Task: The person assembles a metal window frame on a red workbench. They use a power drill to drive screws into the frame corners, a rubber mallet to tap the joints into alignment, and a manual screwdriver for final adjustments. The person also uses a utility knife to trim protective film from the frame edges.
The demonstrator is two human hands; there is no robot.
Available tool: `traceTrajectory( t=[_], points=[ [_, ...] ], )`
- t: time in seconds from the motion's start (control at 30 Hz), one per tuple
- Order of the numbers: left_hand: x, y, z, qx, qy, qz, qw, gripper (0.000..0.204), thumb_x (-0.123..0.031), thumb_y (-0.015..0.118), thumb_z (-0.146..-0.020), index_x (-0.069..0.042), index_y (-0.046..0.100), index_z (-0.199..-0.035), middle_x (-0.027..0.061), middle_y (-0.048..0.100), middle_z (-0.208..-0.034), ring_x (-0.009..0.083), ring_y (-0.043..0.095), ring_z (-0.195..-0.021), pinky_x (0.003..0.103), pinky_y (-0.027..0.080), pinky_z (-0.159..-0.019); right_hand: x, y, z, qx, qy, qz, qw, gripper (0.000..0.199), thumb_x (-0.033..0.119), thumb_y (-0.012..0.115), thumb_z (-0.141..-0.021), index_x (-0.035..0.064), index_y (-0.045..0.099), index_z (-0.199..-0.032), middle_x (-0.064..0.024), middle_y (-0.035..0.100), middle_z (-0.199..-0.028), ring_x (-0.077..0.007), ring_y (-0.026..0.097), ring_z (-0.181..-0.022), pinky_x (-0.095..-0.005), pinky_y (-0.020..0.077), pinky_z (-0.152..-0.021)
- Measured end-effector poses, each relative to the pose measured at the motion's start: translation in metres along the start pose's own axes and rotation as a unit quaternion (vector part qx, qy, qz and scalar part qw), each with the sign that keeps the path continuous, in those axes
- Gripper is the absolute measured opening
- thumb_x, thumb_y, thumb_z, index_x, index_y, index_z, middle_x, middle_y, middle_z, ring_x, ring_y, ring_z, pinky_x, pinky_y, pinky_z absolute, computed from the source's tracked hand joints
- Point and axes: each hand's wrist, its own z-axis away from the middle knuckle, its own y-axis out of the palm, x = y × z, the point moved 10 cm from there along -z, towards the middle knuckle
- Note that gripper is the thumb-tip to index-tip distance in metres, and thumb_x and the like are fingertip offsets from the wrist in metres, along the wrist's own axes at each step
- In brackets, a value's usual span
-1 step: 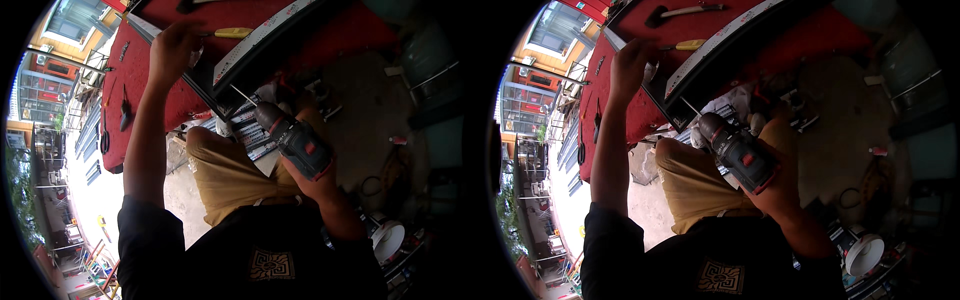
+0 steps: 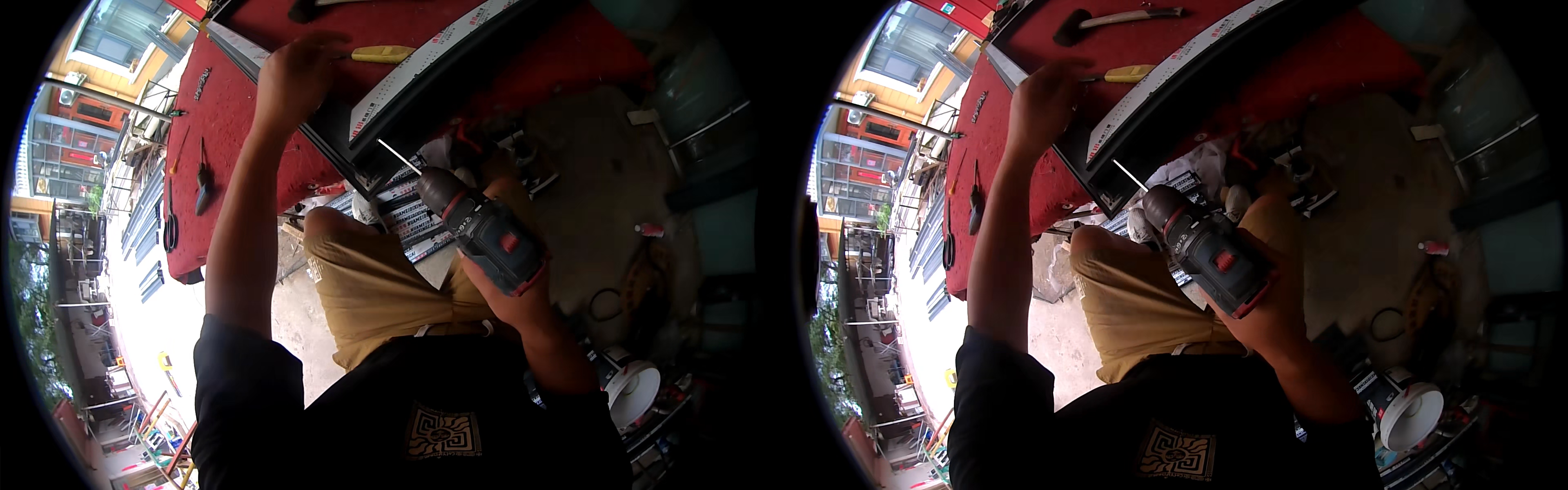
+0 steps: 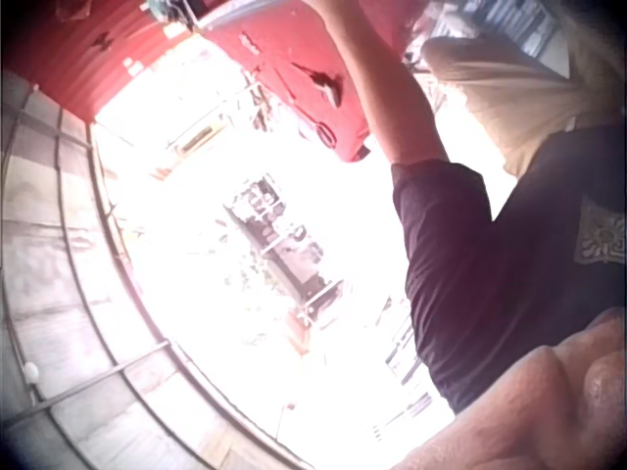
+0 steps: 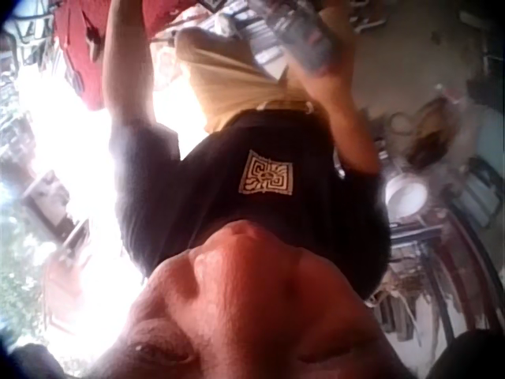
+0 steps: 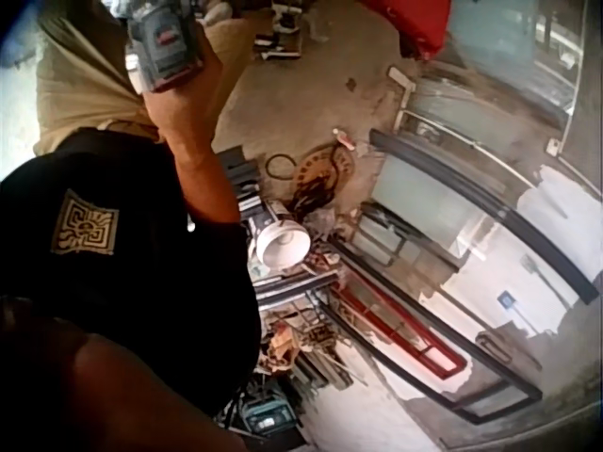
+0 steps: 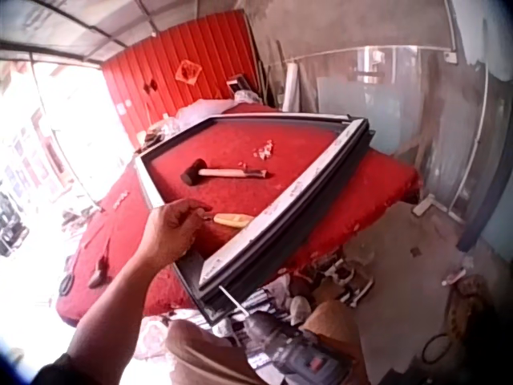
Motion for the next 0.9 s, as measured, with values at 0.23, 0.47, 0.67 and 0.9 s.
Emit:
traceTrajectory(
  t=[0.23, 0.47, 0.67, 0.9],
  points=[
    [-0.014, 0.02, 0.0, 0.006, -0.034, -0.012, 0.999, 0.029, -0.032, 0.071, -0.11, -0.015, 0.087, -0.127, 0.0109, 0.088, -0.111, 0.0238, 0.084, -0.105, 0.037, 0.061, -0.093, -0.015, 0.002, 0.005, 0.011, 0.018, -0.05, 0.999, 0.057, 0.007, 0.092, -0.088, -0.0005, 0.071, -0.141, -0.0176, 0.081, -0.129, -0.0309, 0.078, -0.126, -0.0444, 0.059, -0.113],
    [-0.013, 0.015, 0.001, -0.014, -0.035, -0.006, 0.999, 0.03, -0.034, 0.072, -0.11, -0.014, 0.087, -0.127, 0.0106, 0.086, -0.098, 0.0199, 0.081, -0.089, 0.036, 0.06, -0.084, -0.012, 0.004, 0.002, 0.009, -0.006, -0.011, 1.0, 0.051, 0.007, 0.091, -0.091, 0.0007, 0.074, -0.138, -0.0196, 0.08, -0.132, -0.0353, 0.078, -0.129, -0.0477, 0.0589, -0.116],
    [-0.011, 0.015, 0.001, -0.027, -0.034, 0.014, 0.999, 0.03, -0.034, 0.073, -0.11, -0.014, 0.087, -0.127, 0.0113, 0.086, -0.097, 0.0183, 0.081, -0.089, 0.036, 0.06, -0.084, -0.009, 0.0, 0.0, 0.006, -0.016, 0.026, 1.0, 0.047, 0.007, 0.089, -0.092, -0.0001, 0.075, -0.136, -0.0204, 0.08, -0.133, -0.0367, 0.079, -0.127, -0.0487, 0.0599, -0.114],
    [-0.012, 0.015, 0.002, -0.02, -0.052, 0.001, 0.998, 0.03, -0.035, 0.074, -0.109, -0.015, 0.087, -0.128, 0.0113, 0.085, -0.094, 0.018, 0.081, -0.087, 0.037, 0.06, -0.082, -0.017, -0.005, -0.001, 0.021, 0.041, -0.013, 0.999, 0.039, 0.007, 0.09, -0.09, -0.0012, 0.076, -0.126, -0.0168, 0.082, -0.117, -0.0344, 0.082, -0.107, -0.0449, 0.0645, -0.096]
  ],
)
